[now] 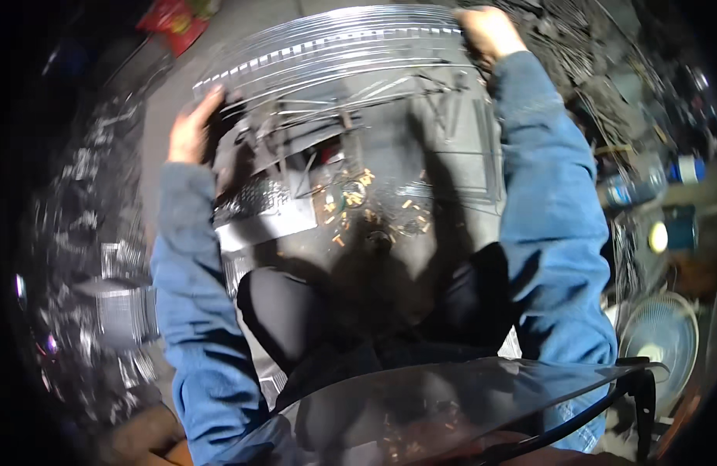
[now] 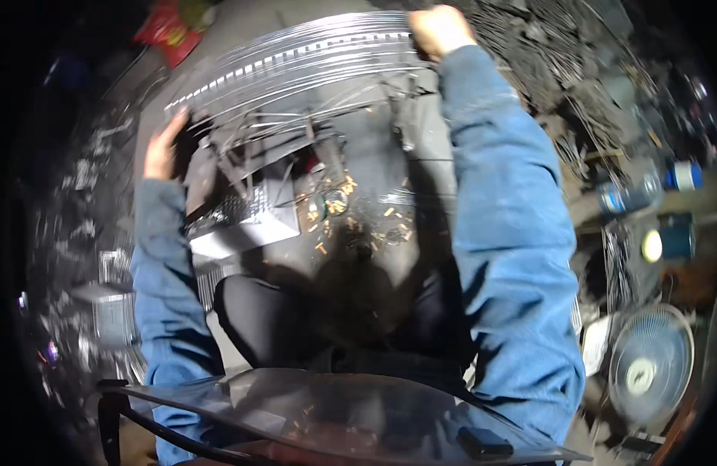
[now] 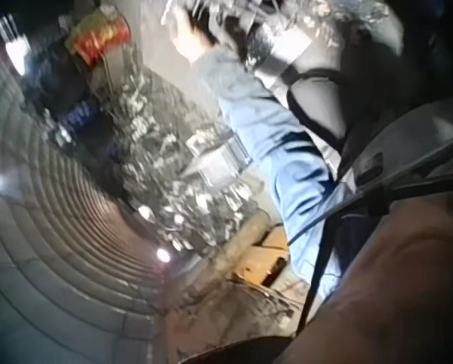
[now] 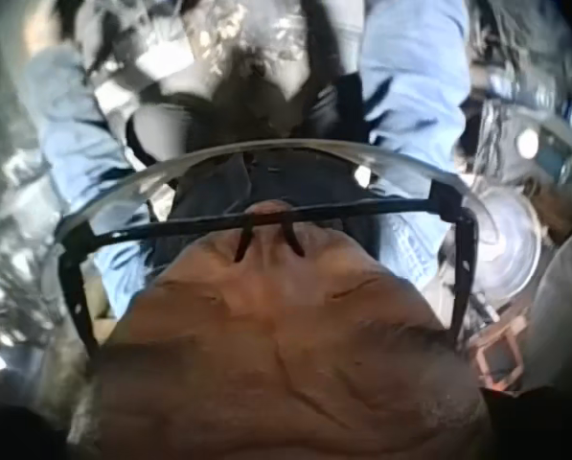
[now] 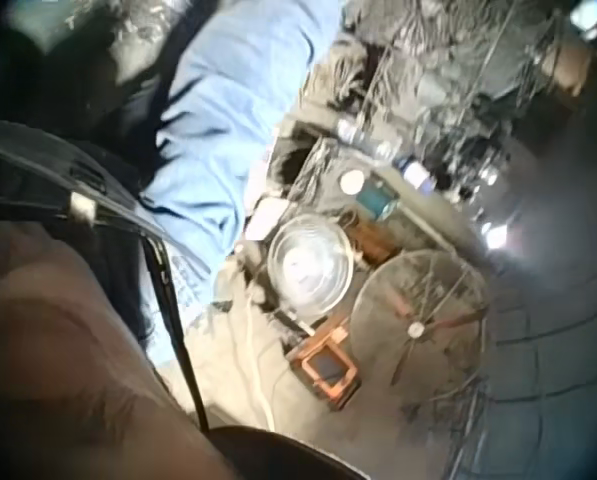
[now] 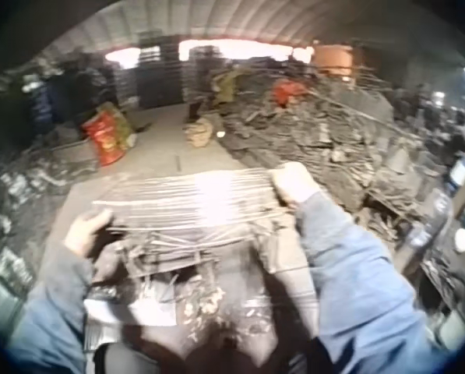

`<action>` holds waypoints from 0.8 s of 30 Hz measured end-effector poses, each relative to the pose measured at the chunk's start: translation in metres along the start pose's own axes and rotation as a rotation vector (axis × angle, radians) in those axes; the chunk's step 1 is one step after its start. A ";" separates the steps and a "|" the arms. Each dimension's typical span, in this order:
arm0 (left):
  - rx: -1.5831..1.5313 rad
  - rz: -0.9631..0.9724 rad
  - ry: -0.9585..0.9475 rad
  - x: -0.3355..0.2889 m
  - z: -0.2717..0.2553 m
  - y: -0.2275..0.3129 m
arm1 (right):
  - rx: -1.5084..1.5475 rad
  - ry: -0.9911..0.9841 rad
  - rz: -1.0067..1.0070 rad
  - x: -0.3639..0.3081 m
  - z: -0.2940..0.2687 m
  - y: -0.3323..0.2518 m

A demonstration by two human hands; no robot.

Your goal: The person is welding together metal wire components to construct cages.

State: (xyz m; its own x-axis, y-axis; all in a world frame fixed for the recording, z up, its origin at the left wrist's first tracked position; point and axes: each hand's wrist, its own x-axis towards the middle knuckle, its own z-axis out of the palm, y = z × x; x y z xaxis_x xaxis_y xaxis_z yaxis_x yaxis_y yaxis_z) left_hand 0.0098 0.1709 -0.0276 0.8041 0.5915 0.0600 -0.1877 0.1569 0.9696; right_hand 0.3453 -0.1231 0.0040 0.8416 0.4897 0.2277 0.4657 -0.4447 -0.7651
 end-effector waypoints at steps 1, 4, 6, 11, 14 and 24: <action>0.065 0.015 0.061 -0.002 0.004 0.001 | -0.038 -0.013 -0.008 -0.001 -0.001 -0.003; 0.121 0.050 0.039 -0.001 0.015 0.008 | 0.054 0.010 0.108 -0.001 0.006 -0.014; 0.286 0.066 0.061 0.004 0.019 0.011 | 0.288 0.107 0.110 -0.001 0.015 -0.019; 0.238 0.032 0.031 0.015 0.012 0.009 | 0.430 0.100 0.193 -0.006 0.023 -0.011; 0.224 0.091 -0.008 0.010 0.005 0.001 | 0.284 0.147 0.017 -0.012 0.025 0.000; 0.628 0.119 0.011 -0.079 0.047 -0.030 | -0.080 0.584 -0.295 -0.091 0.019 -0.035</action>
State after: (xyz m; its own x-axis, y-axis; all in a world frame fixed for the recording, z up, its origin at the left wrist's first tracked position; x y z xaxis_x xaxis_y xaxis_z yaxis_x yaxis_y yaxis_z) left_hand -0.0214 0.0818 -0.0506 0.7915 0.5851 0.1767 0.0937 -0.4018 0.9109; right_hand 0.2469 -0.1384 -0.0013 0.6751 0.1219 0.7276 0.6994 -0.4197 -0.5786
